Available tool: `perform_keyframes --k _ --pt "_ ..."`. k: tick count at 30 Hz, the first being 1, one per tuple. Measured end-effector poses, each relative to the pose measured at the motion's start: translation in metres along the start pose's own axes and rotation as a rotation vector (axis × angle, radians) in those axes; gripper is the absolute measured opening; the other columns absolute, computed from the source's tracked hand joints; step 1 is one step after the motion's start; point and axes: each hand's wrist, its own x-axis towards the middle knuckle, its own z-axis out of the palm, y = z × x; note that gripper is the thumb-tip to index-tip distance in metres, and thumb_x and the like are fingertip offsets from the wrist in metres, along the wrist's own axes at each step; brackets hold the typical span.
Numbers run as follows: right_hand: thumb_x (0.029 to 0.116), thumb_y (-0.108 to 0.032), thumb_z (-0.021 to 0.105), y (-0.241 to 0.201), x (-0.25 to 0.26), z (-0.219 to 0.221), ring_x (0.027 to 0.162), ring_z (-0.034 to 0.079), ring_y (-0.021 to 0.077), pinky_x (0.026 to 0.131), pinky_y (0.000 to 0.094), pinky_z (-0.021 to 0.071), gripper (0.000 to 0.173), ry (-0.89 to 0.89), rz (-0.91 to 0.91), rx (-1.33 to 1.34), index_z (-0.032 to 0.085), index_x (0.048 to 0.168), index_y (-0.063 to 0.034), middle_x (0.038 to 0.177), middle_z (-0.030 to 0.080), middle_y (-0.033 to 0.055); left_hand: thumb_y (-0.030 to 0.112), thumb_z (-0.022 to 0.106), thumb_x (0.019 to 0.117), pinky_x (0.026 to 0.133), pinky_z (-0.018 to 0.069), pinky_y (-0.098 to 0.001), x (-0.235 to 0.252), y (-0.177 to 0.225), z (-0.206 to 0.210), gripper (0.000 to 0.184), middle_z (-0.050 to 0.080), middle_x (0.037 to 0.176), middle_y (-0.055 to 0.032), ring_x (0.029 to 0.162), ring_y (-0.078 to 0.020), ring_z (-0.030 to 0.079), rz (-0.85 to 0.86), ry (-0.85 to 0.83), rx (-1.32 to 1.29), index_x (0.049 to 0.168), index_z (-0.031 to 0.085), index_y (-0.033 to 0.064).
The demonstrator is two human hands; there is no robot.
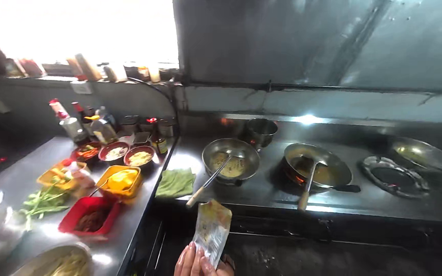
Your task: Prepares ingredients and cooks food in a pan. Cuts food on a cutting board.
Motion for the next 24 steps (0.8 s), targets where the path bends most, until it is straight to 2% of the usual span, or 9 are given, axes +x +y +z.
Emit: perform_keyframes --k 2,4,7,10,13,17,19,21,24 --pt "0.1076 -0.029 0.051 -0.017 0.034 -0.028 0.11 0.069 0.0178 0.101 0.0432 0.0539 0.04 0.048 -0.064 -0.023 0.066 0.126 0.0028 0.113 0.073 0.0141 0.012 0.055 0.103 0.112 0.0485 -0.0453 0.061 -0.005 0.036 0.034 0.063 0.135 -0.0279 0.129 -0.0392 0.061 0.114 0.162 0.048 0.129 0.065 -0.0081" --pt "0.1064 -0.034 0.054 -0.032 0.081 -0.065 0.123 0.064 0.0192 0.109 0.0428 0.0506 0.054 0.003 -0.128 0.002 0.051 0.146 0.003 0.132 0.066 0.0172 0.014 0.05 0.1054 0.11 0.05 -0.0421 0.124 -0.002 0.056 0.034 0.066 0.131 -0.0248 0.127 -0.032 0.063 0.101 0.221 -0.068 0.127 0.065 -0.0085" --pt "0.1035 -0.041 0.059 -0.031 0.153 -0.113 0.127 0.061 0.0182 0.108 0.0378 0.0523 0.068 -0.066 -0.147 0.153 0.04 0.157 -0.0031 0.145 0.057 0.0156 0.015 0.051 0.1036 0.1 0.0555 -0.033 0.204 0.018 0.062 0.035 0.071 0.119 -0.0138 0.112 -0.0147 0.068 -0.246 0.179 -0.377 0.128 0.062 -0.008" --pt "0.1001 -0.039 0.062 -0.013 0.221 -0.145 0.121 0.063 0.0188 0.099 0.0388 0.0567 0.065 -0.167 -0.02 0.57 0.045 0.151 -0.0018 0.139 0.059 0.0109 0.023 0.065 0.0997 0.098 0.0595 -0.0327 0.277 0.009 0.061 0.047 0.072 0.117 -0.0081 0.108 -0.0105 0.07 -0.282 -0.058 -0.405 0.137 0.055 -0.0042" --pt "0.0963 -0.046 0.069 0.011 0.262 -0.15 0.114 0.067 0.0256 0.095 0.0483 0.0577 0.06 -0.368 0.084 1.069 0.052 0.136 -0.0034 0.124 0.069 0.0121 0.015 0.068 0.099 0.1 0.0593 -0.039 0.32 -0.009 0.081 0.045 0.07 0.123 -0.0103 0.113 -0.0201 0.069 -0.397 -0.273 -0.744 0.139 0.053 0.0017" --pt "0.1072 -0.031 0.052 0.023 0.296 -0.14 0.108 0.068 0.0273 0.094 0.0482 0.057 0.036 -0.331 0.186 1.345 0.053 0.132 -0.0043 0.117 0.069 0.0153 0.011 0.063 0.1004 0.097 0.0596 -0.0365 0.362 -0.017 0.107 0.035 0.071 0.119 -0.0069 0.109 -0.0158 0.07 -0.598 -0.376 -0.595 0.135 0.057 0.0075" --pt "0.1107 -0.031 0.043 0.024 0.31 -0.14 0.101 0.07 0.0261 0.088 0.0458 0.059 0.033 -0.292 0.223 1.413 0.057 0.126 -0.0048 0.11 0.07 0.0144 0.01 0.058 0.1023 0.088 0.0613 -0.0348 0.379 -0.019 0.118 0.028 0.073 0.112 -0.0058 0.099 -0.0141 0.072 -0.637 -0.43 -0.516 0.13 0.061 0.0079" --pt "0.11 -0.033 0.045 0.03 0.324 -0.143 0.088 0.068 0.0228 0.081 0.0444 0.0596 0.032 -0.324 0.209 1.47 0.062 0.117 -0.0073 0.097 0.068 0.0101 0.009 0.052 0.1051 0.07 0.0624 -0.0339 0.391 -0.025 0.128 0.022 0.072 0.099 -0.008 0.077 -0.0164 0.071 -0.656 -0.488 -0.518 0.124 0.061 0.0058" --pt "0.1102 -0.036 0.044 0.037 0.338 -0.151 0.087 0.068 0.0235 0.083 0.0449 0.0596 0.033 -0.358 0.196 1.503 0.061 0.12 -0.0089 0.099 0.069 0.0108 0.011 0.047 0.1076 0.062 0.0613 -0.0356 0.404 -0.039 0.143 0.022 0.071 0.096 -0.0115 0.069 -0.0199 0.07 -0.715 -0.538 -0.498 0.123 0.061 0.0042"
